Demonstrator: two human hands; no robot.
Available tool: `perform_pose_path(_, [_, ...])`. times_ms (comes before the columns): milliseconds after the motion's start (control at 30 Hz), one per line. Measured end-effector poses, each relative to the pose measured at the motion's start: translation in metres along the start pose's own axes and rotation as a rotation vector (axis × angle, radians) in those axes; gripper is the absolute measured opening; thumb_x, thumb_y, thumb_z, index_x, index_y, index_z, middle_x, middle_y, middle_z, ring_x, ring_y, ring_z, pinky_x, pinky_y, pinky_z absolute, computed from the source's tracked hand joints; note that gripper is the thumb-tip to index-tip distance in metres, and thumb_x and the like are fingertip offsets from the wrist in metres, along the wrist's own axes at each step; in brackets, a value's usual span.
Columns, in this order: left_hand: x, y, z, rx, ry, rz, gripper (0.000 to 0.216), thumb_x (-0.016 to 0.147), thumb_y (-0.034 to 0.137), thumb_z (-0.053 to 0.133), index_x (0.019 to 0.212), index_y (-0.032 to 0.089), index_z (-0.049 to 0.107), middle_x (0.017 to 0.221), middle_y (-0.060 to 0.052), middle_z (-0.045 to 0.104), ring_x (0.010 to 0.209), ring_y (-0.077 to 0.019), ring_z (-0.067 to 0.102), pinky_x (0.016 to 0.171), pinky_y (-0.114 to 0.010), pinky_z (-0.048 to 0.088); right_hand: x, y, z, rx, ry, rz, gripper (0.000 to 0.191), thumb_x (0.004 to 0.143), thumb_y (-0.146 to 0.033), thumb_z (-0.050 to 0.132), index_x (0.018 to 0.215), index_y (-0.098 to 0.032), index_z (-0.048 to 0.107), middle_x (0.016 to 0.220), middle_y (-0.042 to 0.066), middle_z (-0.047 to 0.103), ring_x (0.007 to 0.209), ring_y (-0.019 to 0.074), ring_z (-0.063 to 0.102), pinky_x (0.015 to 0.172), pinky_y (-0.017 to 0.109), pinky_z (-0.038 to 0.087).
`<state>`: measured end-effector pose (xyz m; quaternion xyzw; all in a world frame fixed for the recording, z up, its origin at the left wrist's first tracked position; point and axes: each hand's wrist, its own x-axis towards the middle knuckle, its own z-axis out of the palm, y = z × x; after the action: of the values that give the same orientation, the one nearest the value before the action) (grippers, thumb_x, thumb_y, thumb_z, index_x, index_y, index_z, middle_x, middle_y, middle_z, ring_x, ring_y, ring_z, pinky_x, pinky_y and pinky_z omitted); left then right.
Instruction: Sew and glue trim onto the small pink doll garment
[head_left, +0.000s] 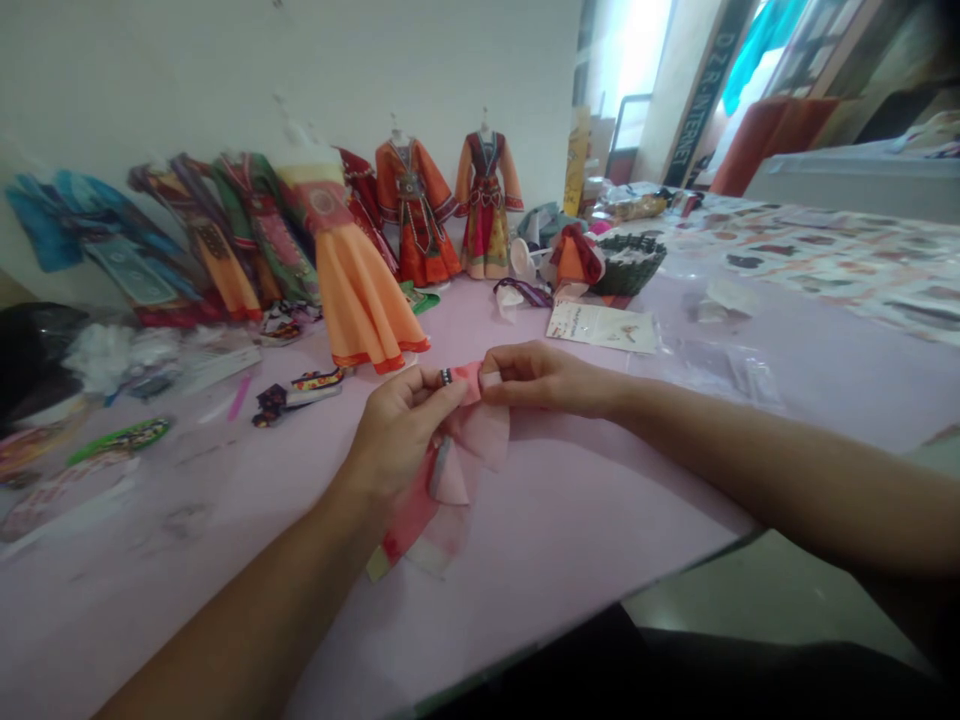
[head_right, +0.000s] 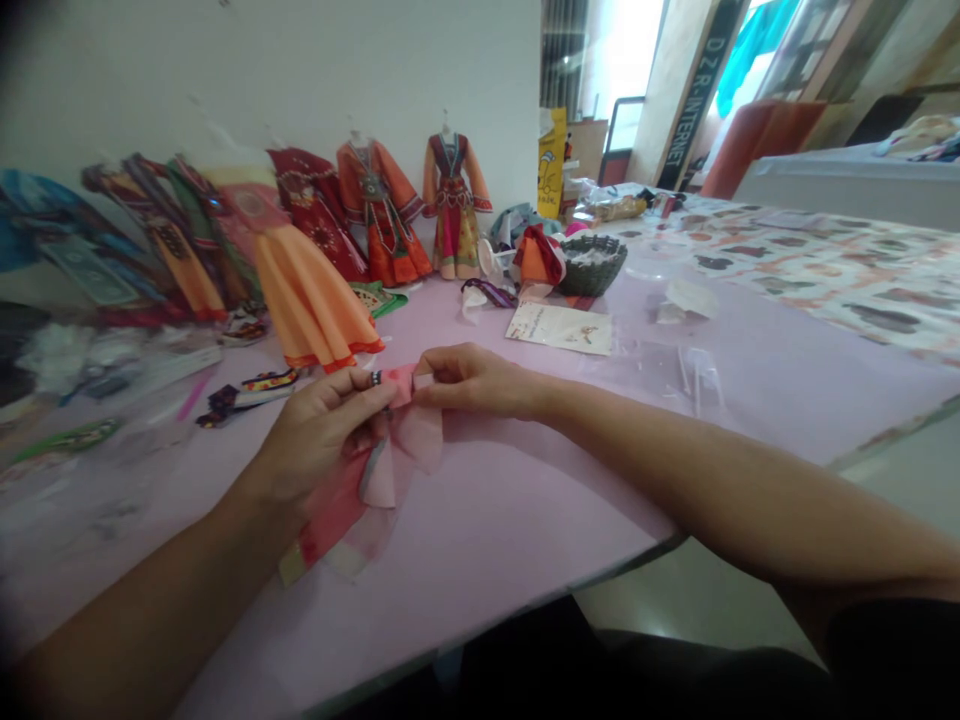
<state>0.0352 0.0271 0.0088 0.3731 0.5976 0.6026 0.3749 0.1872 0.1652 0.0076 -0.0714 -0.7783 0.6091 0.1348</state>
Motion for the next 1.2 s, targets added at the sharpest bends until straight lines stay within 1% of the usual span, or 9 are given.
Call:
perform_pose_path(67, [0.0, 0.001, 0.0, -0.067, 0.013, -0.026, 0.019, 0.073, 0.026, 0.078, 0.069, 0.019, 0.061, 0.059, 0.002, 0.059, 0.052, -0.0093, 0.049, 0.051, -0.023, 0.033, 0.0, 0.002, 0.0, -0.04, -0.004, -0.029, 0.036, 0.089, -0.046, 0.073, 0.082, -0.018, 0.053, 0.075, -0.004, 0.045, 0.067, 0.0104, 0.039, 0.06, 0.024, 0.032])
perform_pose_path(200, [0.001, 0.003, -0.002, -0.17, 0.064, -0.016, 0.019, 0.072, 0.021, 0.075, 0.069, 0.019, 0.057, 0.061, 0.004, 0.057, 0.055, -0.0093, 0.057, 0.053, -0.022, 0.038, 0.001, 0.005, 0.0, -0.122, -0.01, -0.067, 0.028, 0.091, -0.04, 0.069, 0.085, -0.017, 0.055, 0.076, -0.004, 0.044, 0.068, 0.0108, 0.037, 0.06, 0.025, 0.031])
perform_pose_path(400, [0.001, 0.003, -0.003, -0.129, 0.06, -0.032, 0.016, 0.077, 0.024, 0.075, 0.081, 0.018, 0.06, 0.066, 0.003, 0.063, 0.06, -0.0106, 0.061, 0.059, -0.023, 0.045, 0.001, 0.004, 0.003, -0.149, -0.007, -0.101, 0.023, 0.091, -0.036, 0.065, 0.084, -0.018, 0.053, 0.076, -0.003, 0.045, 0.069, 0.0113, 0.039, 0.06, 0.025, 0.032])
perform_pose_path(533, [0.002, 0.002, -0.001, -0.14, 0.017, -0.021, 0.024, 0.073, 0.022, 0.081, 0.088, 0.017, 0.062, 0.071, 0.002, 0.068, 0.062, -0.0099, 0.061, 0.064, -0.023, 0.048, 0.0, 0.004, 0.005, -0.245, 0.015, -0.122, 0.02, 0.091, -0.033, 0.064, 0.083, -0.018, 0.054, 0.071, -0.004, 0.043, 0.066, 0.0109, 0.037, 0.059, 0.025, 0.031])
perform_pose_path(633, [0.002, 0.001, 0.0, -0.143, -0.021, -0.023, 0.026, 0.068, 0.019, 0.084, 0.085, 0.015, 0.065, 0.071, 0.002, 0.066, 0.063, -0.0085, 0.059, 0.064, -0.021, 0.047, 0.0, 0.005, 0.005, -0.309, 0.027, -0.14, 0.016, 0.091, -0.03, 0.063, 0.083, -0.017, 0.055, 0.069, -0.005, 0.042, 0.064, 0.0106, 0.037, 0.058, 0.025, 0.03])
perform_pose_path(833, [0.001, 0.001, 0.0, -0.191, 0.029, -0.039, 0.022, 0.069, 0.018, 0.083, 0.085, 0.015, 0.069, 0.081, 0.001, 0.069, 0.071, -0.0094, 0.062, 0.068, -0.021, 0.049, -0.001, 0.005, 0.005, -0.342, 0.035, -0.168, 0.013, 0.091, -0.028, 0.063, 0.085, -0.017, 0.057, 0.068, -0.006, 0.042, 0.063, 0.0103, 0.036, 0.057, 0.024, 0.03])
perform_pose_path(933, [0.001, 0.003, -0.001, -0.192, 0.023, -0.031, 0.022, 0.069, 0.018, 0.083, 0.087, 0.016, 0.07, 0.083, 0.0, 0.07, 0.076, -0.0106, 0.064, 0.071, -0.021, 0.051, -0.001, 0.003, 0.006, -0.318, 0.044, -0.169, 0.017, 0.093, -0.03, 0.064, 0.084, -0.017, 0.056, 0.068, -0.006, 0.043, 0.062, 0.0097, 0.037, 0.057, 0.024, 0.03])
perform_pose_path(1033, [0.001, 0.005, -0.001, -0.205, 0.024, -0.035, 0.022, 0.068, 0.017, 0.083, 0.086, 0.015, 0.071, 0.083, -0.001, 0.071, 0.079, -0.0117, 0.066, 0.075, -0.022, 0.052, -0.003, -0.002, 0.009, -0.209, 0.039, -0.16, 0.026, 0.095, -0.037, 0.066, 0.083, -0.017, 0.055, 0.071, -0.004, 0.049, 0.064, 0.0097, 0.042, 0.059, 0.024, 0.035])
perform_pose_path(1200, [0.001, 0.007, -0.001, -0.202, 0.017, -0.031, 0.022, 0.066, 0.016, 0.083, 0.084, 0.015, 0.07, 0.079, 0.001, 0.068, 0.073, -0.0098, 0.062, 0.07, -0.021, 0.049, -0.005, -0.007, 0.009, -0.013, 0.056, -0.163, 0.039, 0.098, -0.051, 0.062, 0.08, -0.017, 0.055, 0.072, 0.0, 0.061, 0.066, 0.0121, 0.056, 0.063, 0.026, 0.045])
